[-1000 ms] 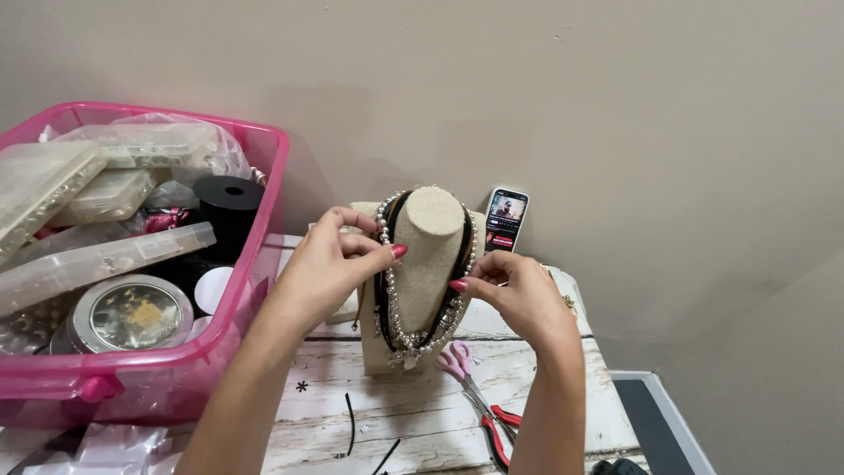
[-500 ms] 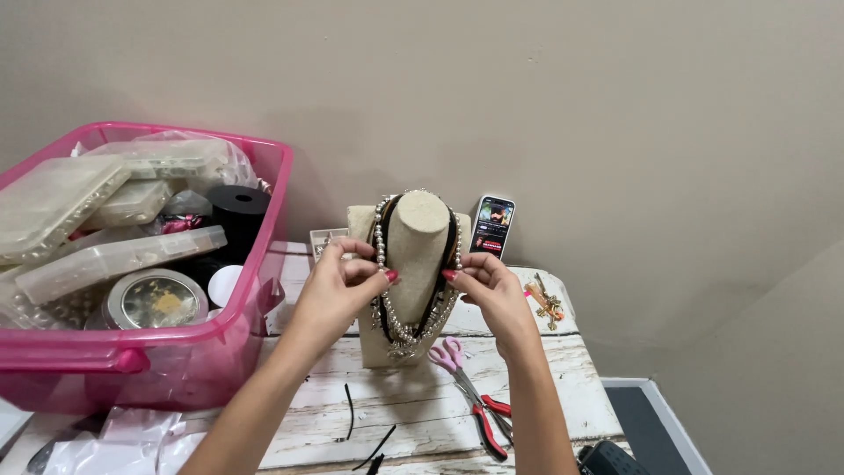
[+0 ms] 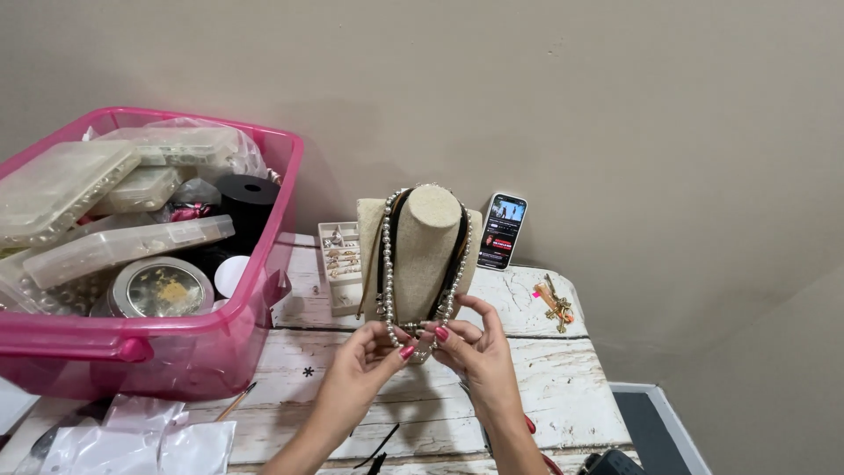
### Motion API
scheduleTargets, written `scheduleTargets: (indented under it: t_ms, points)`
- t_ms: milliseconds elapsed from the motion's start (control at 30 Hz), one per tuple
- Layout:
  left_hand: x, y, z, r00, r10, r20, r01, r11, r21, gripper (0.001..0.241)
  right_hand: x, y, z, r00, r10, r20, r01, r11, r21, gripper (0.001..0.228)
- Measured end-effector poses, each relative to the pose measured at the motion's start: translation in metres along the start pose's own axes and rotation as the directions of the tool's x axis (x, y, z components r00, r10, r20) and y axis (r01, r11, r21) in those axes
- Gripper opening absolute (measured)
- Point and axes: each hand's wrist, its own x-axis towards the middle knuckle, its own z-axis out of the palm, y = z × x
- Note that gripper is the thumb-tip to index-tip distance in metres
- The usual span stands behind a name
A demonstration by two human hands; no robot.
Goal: Organizing and displaying various necklaces on a jewelry bust, including untangling chains and sorting items into small plastic bags.
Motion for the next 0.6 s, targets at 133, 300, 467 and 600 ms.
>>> scheduleTargets:
  t_ms: [133,300,467,600]
  points:
    - [-0.006,0.003,0.005,0.988,0.126,-0.088,-0.136,0.984,-0.119,0.022,0.013,0.031,-0.019,0.999,-0.023,-0.044,0.023,1.000,0.012,0.065]
    - [-0.007,0.016,0.011,0.990,-0.059,-0.127,0.016,0.950,-0.313,0.032,0.014,0.049,-0.022,0.976,-0.216,0.033,0.206,0.959,0.194,0.026]
    - [0.006,-0.019,0.010,0.997,0.074,-0.004,-0.073,0.986,-0.150,0.034,0.013,0.047,-0.015,0.988,-0.150,0.045,0.145,0.985,0.098,0.024]
    - [0.000,-0.017,0.012,0.996,0.085,-0.021,-0.082,0.990,0.114,0.029,0.015,0.053,-0.014,0.985,-0.172,0.029,0.174,0.982,-0.072,0.024]
